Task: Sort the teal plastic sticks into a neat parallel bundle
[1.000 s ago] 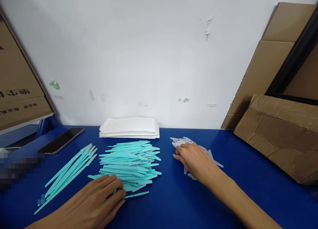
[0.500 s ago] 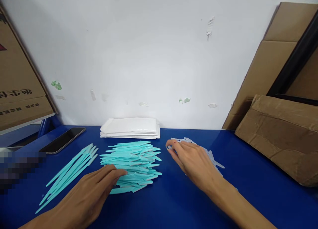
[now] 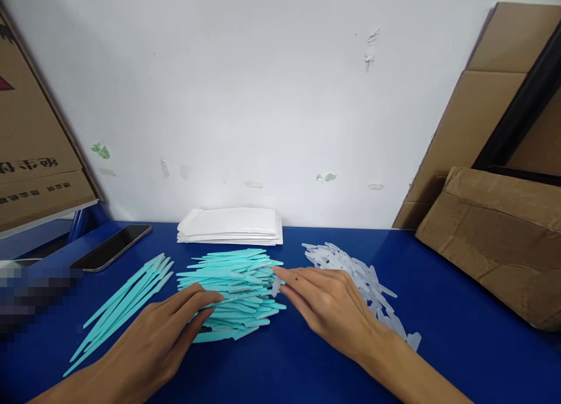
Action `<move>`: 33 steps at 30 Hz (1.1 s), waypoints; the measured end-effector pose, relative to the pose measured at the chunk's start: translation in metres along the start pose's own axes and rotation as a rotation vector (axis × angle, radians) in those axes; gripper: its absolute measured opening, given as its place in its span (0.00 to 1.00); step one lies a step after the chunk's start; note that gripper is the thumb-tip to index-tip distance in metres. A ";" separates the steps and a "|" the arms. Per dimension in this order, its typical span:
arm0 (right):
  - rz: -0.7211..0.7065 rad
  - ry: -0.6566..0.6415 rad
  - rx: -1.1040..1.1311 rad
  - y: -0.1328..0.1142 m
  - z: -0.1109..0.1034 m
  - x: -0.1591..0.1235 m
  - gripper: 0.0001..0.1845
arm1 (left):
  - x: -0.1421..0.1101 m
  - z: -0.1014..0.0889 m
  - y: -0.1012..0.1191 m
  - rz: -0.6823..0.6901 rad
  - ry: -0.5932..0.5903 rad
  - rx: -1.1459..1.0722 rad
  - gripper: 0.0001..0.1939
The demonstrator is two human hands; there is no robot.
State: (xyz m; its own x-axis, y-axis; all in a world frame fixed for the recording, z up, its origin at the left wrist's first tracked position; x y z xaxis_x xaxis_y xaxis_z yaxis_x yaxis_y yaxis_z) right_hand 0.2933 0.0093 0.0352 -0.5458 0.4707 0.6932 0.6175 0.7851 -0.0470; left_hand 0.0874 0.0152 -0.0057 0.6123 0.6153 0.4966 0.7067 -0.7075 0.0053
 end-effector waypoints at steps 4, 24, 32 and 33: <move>0.020 0.012 -0.001 0.000 -0.001 0.003 0.08 | -0.001 -0.002 0.001 -0.005 0.003 -0.017 0.14; -0.135 -0.008 0.057 -0.042 0.014 0.002 0.08 | -0.007 -0.015 0.023 0.215 0.131 0.015 0.24; -0.158 0.020 -0.028 -0.049 0.016 0.002 0.11 | 0.000 -0.032 0.029 0.295 0.261 0.089 0.21; -0.149 0.017 -0.052 -0.044 0.015 0.002 0.13 | 0.003 -0.036 0.027 0.305 0.278 0.118 0.19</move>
State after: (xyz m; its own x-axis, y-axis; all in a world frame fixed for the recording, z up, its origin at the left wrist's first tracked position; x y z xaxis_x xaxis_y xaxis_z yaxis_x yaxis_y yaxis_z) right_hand 0.2564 -0.0184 0.0281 -0.6238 0.3433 0.7022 0.5591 0.8238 0.0940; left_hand 0.0956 -0.0146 0.0267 0.6922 0.2552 0.6751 0.5534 -0.7881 -0.2695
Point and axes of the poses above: each hand's wrist, its own x-axis towards the middle knuckle, its own z-axis out of the palm, y = z × x, the point moved 9 cm from there along x, towards the middle knuckle, and after that the axes turned 3 degrees about x, right-handed, at the moved point
